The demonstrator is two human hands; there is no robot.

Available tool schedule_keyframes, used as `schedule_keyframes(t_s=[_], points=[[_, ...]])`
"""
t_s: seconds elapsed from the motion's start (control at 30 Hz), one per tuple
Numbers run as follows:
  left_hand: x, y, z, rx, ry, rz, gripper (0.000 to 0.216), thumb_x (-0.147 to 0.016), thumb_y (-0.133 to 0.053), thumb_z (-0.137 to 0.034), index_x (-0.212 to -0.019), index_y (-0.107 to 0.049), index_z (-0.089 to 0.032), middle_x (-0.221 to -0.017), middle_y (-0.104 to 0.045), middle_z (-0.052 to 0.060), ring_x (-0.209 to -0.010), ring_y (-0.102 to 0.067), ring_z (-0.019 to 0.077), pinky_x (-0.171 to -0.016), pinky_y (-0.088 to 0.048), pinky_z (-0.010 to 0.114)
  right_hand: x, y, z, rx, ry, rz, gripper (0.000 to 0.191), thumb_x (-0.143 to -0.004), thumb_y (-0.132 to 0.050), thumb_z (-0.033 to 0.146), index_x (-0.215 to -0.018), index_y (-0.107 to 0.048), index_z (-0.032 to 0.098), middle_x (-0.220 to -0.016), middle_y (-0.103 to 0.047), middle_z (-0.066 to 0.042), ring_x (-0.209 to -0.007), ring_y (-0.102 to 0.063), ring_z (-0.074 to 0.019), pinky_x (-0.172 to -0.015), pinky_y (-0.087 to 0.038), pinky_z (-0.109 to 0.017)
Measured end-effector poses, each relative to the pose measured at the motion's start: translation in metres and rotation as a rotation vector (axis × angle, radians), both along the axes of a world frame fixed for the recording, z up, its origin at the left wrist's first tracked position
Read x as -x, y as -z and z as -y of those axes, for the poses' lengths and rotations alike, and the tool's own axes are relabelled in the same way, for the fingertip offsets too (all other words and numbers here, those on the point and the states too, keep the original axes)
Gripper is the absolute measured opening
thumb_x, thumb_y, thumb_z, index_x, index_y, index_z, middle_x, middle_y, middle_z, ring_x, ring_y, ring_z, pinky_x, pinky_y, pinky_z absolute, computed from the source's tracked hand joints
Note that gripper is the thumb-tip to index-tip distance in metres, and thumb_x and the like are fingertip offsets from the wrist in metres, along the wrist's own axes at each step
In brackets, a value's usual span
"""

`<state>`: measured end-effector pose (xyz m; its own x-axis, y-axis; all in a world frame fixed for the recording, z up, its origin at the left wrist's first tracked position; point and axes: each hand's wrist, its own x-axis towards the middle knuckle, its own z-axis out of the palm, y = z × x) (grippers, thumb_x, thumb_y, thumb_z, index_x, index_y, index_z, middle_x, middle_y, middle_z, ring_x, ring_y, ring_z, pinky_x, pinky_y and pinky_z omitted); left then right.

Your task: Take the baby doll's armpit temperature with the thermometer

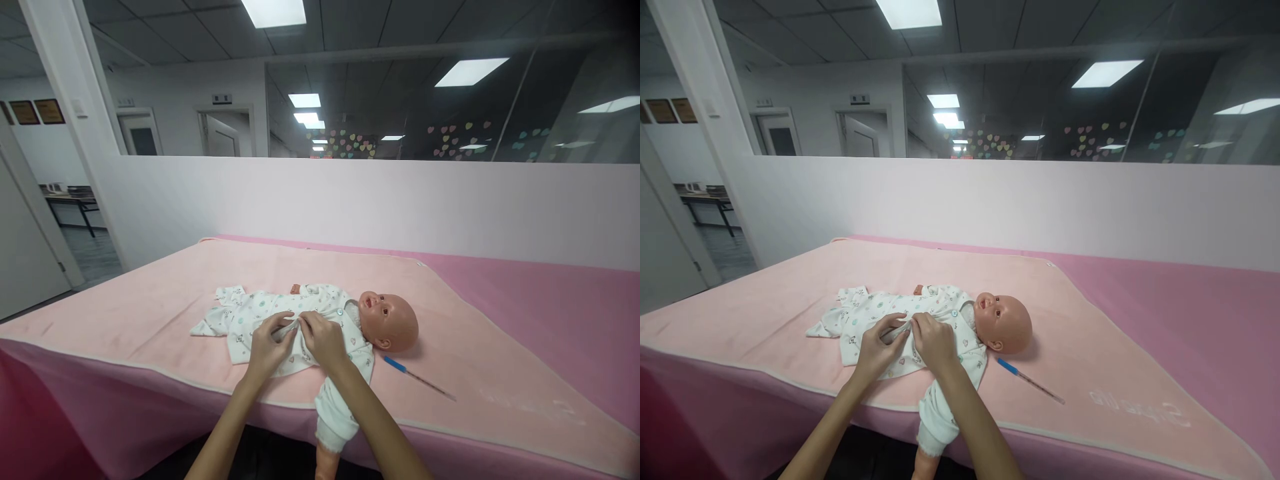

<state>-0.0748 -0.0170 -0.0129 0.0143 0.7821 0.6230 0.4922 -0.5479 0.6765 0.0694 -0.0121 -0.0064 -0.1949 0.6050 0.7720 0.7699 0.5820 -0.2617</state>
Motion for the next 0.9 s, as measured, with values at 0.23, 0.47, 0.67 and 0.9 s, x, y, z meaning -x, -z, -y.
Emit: schedule_keyframes(t_s=[0.23, 0.47, 0.67, 0.9], points=[[0.0019, 0.0020, -0.0013, 0.114, 0.021, 0.108, 0.033, -0.069, -0.062, -0.026, -0.101, -0.060, -0.021, -0.080, -0.067, 0.003, -0.083, -0.064, 0.0182, -0.071, -0.055, 0.030, 0.0001, 0.0011, 0.0000, 0.005, 0.004, 0.005, 0.024, -0.089, -0.037, 0.026, -0.085, -0.060, 0.024, -0.070, -0.061, -0.003, -0.060, -0.056, -0.0138, -0.050, -0.037, -0.022], [0.0033, 0.0004, 0.0025, 0.150, 0.070, 0.132, 0.031, -0.070, -0.058, -0.019, -0.101, -0.060, -0.020, -0.086, -0.067, 0.004, -0.087, -0.063, 0.0186, -0.073, -0.054, 0.030, 0.0009, 0.0009, -0.0016, 0.019, -0.005, 0.006, 0.026, -0.090, -0.036, 0.027, -0.086, -0.061, 0.023, -0.073, -0.063, -0.004, -0.064, -0.059, -0.0138, -0.053, -0.037, -0.022], [0.0052, 0.0017, 0.0019, 0.121, 0.060, 0.079, 0.032, -0.065, -0.049, -0.008, -0.093, -0.060, -0.019, -0.081, -0.066, 0.003, -0.081, -0.063, 0.0172, -0.070, -0.052, 0.028, 0.0005, 0.0025, -0.0025, 0.019, -0.002, 0.027, 0.024, -0.090, -0.037, 0.026, -0.084, -0.060, 0.021, -0.071, -0.064, -0.001, -0.063, -0.059, -0.0119, -0.052, -0.035, -0.020], [0.0038, 0.0014, 0.0006, 0.136, 0.083, 0.129, 0.025, -0.065, -0.048, -0.009, -0.086, -0.057, -0.018, -0.072, -0.062, 0.000, -0.072, -0.061, 0.0136, -0.064, -0.049, 0.024, 0.0000, 0.0035, -0.0016, 0.026, -0.005, 0.036, 0.023, -0.090, -0.038, 0.027, -0.084, -0.060, 0.022, -0.074, -0.065, -0.001, -0.065, -0.060, -0.0124, -0.053, -0.034, -0.021]])
